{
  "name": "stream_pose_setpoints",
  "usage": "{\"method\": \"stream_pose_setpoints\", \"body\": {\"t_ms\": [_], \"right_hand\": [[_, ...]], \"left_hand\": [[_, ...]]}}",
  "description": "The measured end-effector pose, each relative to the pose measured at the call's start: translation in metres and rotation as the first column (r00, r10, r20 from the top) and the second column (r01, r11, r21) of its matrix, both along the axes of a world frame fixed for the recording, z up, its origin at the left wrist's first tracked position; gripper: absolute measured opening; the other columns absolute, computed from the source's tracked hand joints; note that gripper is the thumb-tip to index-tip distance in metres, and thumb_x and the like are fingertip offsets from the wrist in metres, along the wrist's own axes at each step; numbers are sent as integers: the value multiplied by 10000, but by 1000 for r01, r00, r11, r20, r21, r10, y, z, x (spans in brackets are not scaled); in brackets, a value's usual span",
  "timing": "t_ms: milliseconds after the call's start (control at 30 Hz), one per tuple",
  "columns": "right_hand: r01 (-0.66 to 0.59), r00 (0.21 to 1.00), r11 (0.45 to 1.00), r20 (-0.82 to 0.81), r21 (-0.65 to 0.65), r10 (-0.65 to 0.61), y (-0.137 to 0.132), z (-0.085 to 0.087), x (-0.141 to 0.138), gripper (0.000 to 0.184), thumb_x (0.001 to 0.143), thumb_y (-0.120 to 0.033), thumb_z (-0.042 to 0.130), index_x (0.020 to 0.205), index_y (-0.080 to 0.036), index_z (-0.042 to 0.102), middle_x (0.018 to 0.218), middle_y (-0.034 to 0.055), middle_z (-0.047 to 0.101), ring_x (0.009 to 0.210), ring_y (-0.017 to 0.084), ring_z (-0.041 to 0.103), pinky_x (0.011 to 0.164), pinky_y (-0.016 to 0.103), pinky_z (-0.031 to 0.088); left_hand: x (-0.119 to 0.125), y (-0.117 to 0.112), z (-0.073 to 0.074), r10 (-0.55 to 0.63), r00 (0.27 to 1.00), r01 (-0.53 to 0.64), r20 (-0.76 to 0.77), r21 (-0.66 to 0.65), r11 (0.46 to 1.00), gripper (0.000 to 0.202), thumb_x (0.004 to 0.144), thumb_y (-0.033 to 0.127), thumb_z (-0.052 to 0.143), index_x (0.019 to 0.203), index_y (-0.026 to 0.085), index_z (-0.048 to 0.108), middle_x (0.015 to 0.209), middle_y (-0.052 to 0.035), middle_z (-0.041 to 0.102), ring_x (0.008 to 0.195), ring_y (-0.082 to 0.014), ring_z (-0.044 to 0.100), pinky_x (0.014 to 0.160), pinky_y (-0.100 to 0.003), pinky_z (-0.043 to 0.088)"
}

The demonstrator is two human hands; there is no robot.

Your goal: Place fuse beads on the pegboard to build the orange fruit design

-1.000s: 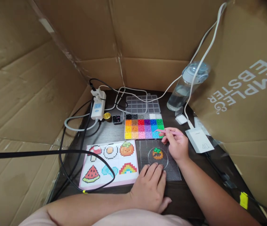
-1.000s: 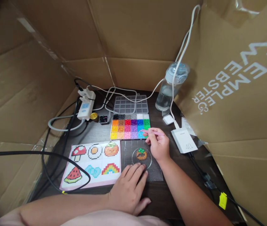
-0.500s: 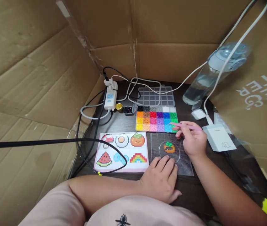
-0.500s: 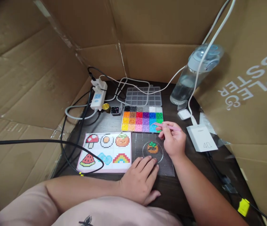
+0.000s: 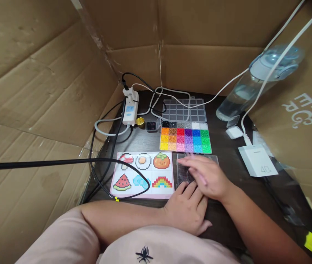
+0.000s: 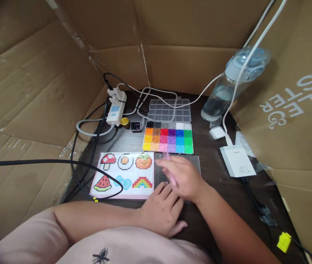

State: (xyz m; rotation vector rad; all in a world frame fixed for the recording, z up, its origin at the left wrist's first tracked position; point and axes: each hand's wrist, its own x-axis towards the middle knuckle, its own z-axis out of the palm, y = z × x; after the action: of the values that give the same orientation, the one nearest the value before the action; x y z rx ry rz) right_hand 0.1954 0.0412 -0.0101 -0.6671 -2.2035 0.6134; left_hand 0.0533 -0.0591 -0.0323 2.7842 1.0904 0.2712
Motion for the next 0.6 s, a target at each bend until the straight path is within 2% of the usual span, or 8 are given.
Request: {"method": "stream_pose_setpoints", "body": {"t_ms": [67, 167, 300, 433, 600], "right_hand": [[-211, 967, 978, 145, 5, 208, -4, 8, -12, 279, 946, -159, 449, 1168, -177, 616, 1142, 130, 741, 1059, 256, 701, 949, 484, 550], [-330, 878, 939, 332, -102, 344, -9, 13, -24, 304, 969, -244, 442, 1223, -143, 574, 1189, 161, 718, 1114, 286, 678, 1038, 573, 468], [-309, 830, 933, 426, -187, 360, -12, 11, -23, 321, 981, -277, 433, 1248, -141, 547, 1210, 164, 705, 1163, 279, 655, 1118, 595, 375], [-303, 831, 937, 432, -176, 350, -15, 10, -19, 303, 984, -271, 421, 1222, -141, 555, 1100, 147, 732, 1118, 258, 669, 1148, 573, 340], [-312, 835, 942, 436, -126, 335, -18, 10, -18, 254, 974, -258, 419, 1124, -149, 593, 971, 116, 720, 960, 236, 679, 1131, 545, 367]], "left_hand": [[1, -2, 0, -2, 1000, 1, -24, -46, 999, 584, 949, 554, 481, 1306, 107, 598, 1253, -187, 643, 1170, -361, 574, 995, -501, 374], [2, -4, 1, 20, 999, -24, -46, -89, 996, 565, 963, 525, 457, 1299, 98, 611, 1191, -192, 676, 1110, -364, 618, 941, -494, 418], [4, -4, 3, 17, 999, -22, -35, -125, 992, 562, 954, 522, 480, 1302, 102, 615, 1194, -182, 683, 1118, -349, 629, 939, -467, 443], [4, -4, 3, 25, 1000, -27, -17, -151, 988, 548, 952, 519, 492, 1291, 109, 624, 1184, -166, 691, 1130, -338, 633, 939, -452, 457], [4, -5, 1, 23, 1000, -22, 3, -168, 986, 540, 940, 504, 528, 1298, 111, 621, 1131, -144, 715, 1087, -323, 653, 980, -453, 433]]}}
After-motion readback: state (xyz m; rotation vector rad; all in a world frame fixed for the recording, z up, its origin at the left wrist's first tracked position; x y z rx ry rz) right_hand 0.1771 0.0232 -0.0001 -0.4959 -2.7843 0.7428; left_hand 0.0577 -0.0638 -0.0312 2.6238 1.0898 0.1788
